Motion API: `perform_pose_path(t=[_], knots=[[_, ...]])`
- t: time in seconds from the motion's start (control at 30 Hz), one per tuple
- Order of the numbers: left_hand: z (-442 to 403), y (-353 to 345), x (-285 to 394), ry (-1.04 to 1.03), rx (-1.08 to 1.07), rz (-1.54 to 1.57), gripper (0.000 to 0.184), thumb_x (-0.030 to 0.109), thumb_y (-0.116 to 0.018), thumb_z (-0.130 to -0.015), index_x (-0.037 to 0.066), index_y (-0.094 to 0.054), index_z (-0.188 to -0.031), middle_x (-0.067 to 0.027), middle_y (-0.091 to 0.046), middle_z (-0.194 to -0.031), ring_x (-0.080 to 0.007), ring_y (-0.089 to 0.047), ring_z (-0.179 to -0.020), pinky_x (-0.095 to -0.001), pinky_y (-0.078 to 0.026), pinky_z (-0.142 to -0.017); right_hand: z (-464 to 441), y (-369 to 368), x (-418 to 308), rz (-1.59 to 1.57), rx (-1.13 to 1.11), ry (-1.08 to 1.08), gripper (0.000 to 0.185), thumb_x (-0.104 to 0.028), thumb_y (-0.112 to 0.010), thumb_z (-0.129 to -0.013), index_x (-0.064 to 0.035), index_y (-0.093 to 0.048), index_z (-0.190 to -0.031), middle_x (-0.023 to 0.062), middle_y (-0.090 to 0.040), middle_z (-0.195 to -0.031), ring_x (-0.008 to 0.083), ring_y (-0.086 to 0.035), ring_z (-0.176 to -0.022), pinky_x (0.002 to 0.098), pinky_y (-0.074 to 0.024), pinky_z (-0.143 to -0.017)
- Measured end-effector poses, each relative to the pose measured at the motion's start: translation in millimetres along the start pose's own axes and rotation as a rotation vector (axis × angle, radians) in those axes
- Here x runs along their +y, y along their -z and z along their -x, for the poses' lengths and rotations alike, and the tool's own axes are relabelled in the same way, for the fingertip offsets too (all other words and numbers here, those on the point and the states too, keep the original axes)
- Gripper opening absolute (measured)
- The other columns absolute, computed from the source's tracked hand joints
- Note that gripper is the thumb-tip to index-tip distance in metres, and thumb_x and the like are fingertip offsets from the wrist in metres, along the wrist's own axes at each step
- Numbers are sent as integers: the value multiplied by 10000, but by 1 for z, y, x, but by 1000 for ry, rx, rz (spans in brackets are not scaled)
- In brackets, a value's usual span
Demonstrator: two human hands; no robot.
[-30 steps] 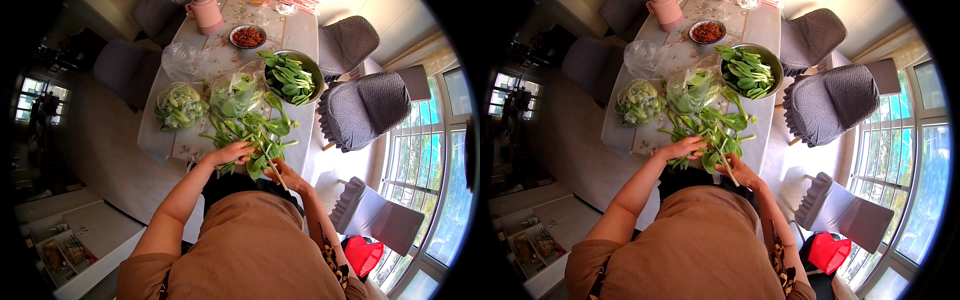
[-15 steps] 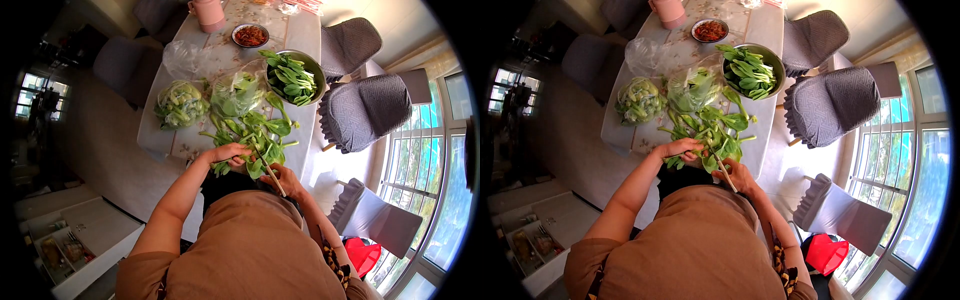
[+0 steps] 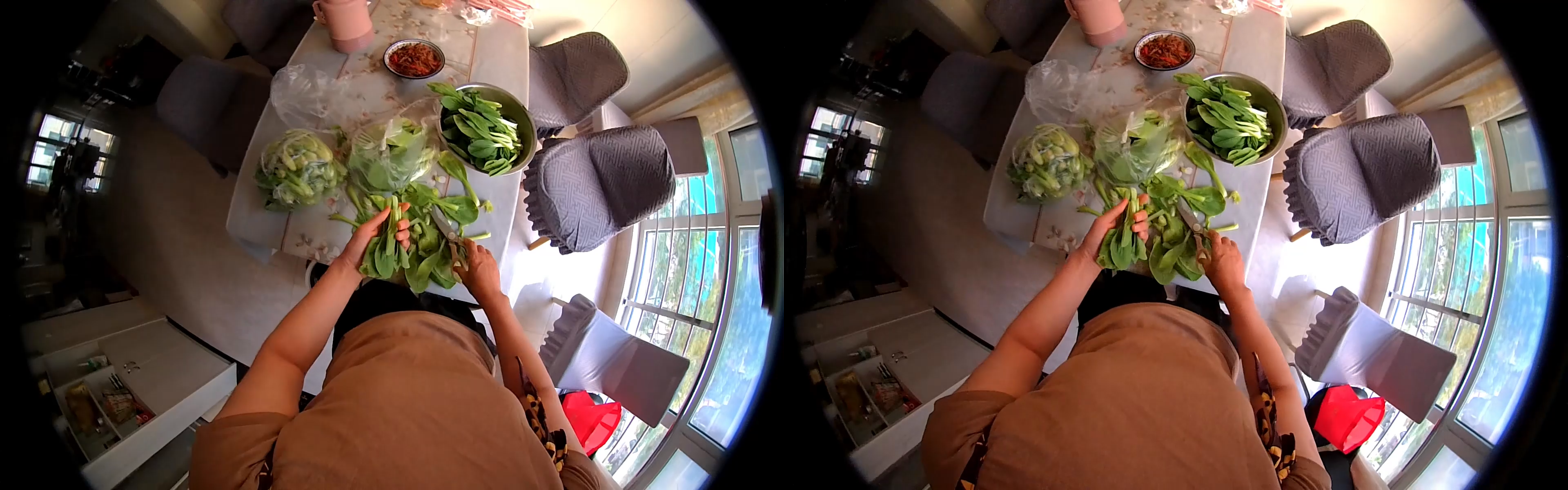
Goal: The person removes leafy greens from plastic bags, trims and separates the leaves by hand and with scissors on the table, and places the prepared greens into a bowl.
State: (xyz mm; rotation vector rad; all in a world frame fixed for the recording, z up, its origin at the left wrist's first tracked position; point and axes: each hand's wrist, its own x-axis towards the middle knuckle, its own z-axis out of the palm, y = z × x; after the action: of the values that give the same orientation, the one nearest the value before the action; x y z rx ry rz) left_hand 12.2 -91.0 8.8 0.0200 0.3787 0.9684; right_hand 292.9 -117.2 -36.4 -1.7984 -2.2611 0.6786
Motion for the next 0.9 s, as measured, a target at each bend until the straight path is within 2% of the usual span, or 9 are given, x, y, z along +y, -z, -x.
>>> perform_pose_path(t=[0.03, 0.17, 0.27, 0.37, 0.47, 0.5, 0.6, 0.77, 0.9], knots=[[-1, 1, 1, -18, -54, 66, 380, 282, -458, -1079, 47, -474, -1377, -39, -530, -954, -163, -565, -853, -353, -505, -860, -1, 0, 3, 6, -5, 3, 513, -172, -745, -804, -65, -551, -1266, 210, -651, -1030, 403, -613, -983, 483, -518, -840], [0, -9, 1, -89, -26, 192, 404, 178, -559, -1019, 38, -452, -1383, -59, -578, -1015, -184, -597, -930, -371, -509, -926, 1, 4, -1, 105, -21, -3, 456, -144, -712, -835, -68, -561, -1258, 215, -648, -1041, 400, -614, -986, 486, -524, -827], [-1, -17, 1, -127, -55, 203, 400, 154, -548, -1014, 21, -471, -1384, -79, -604, -1043, -211, -606, -1008, -380, -481, -1005, 2, 9, -6, 205, 27, -8, 366, -140, -707, -840, -61, -608, -1184, 195, -659, -1000, 373, -629, -964, 482, -525, -812], [0, -25, 1, -129, -51, 192, 397, 164, -535, -1017, 20, -472, -1381, -93, -618, -1071, -229, -611, -1047, -407, -441, -1096, -3, 35, -34, -16, 190, 64, 237, -113, -708, -858, -43, -655, -1079, 168, -680, -970, 346, -655, -902, 452, -530, -801], [-1, -29, 0, -140, -84, 158, 423, 202, -513, -1022, 20, -462, -1401, -116, -634, -1136, -241, -617, -1101, -435, -395, -1153, -11, 59, -69, -440, 224, 93, 93, -70, -692, -868, -16, -685, -943, 147, -692, -921, 309, -686, -824, 407, -546, -750], [-1, -31, -1, -139, -86, 150, 432, 216, -496, -1027, 20, -457, -1410, -123, -633, -1164, -244, -615, -1121, -443, -387, -1158, -13, 60, -75, -540, 220, 100, 84, -45, -687, -883, -4, -687, -956, 141, -696, -926, 276, -694, -775, 363, -547, -724], [-1, -38, -3, -138, -97, 136, 457, 249, -447, -1036, 20, -444, -1432, -140, -629, -1241, -254, -609, -1176, -467, -365, -1171, -14, 76, -99, -696, 230, 59, 99, -42, -687, -890, -4, -691, -981, 131, -689, -906, 244, -691, -770, 339, -543, -707], [-3, -42, -4, -124, -99, 133, 470, 259, -395, -1038, 22, -439, -1441, -143, -609, -1299, -269, -587, -1229, -504, -347, -1178, -9, 87, -119, -738, 277, 53, 75, -29, -681, -898, -8, -684, -970, 107, -672, -873, 207, -647, -702, 307, -516, -656], [-6, -35, -2, -121, -62, 130, 454, 244, -417, -1029, 30, -451, -1428, -139, -598, -1311, -268, -567, -1253, -510, -348, -1177, -1, 90, -129, -789, 299, 102, 107, -36, -716, -882, -11, -673, -977, 81, -624, -811, 176, -593, -647, 288, -489, -623]])
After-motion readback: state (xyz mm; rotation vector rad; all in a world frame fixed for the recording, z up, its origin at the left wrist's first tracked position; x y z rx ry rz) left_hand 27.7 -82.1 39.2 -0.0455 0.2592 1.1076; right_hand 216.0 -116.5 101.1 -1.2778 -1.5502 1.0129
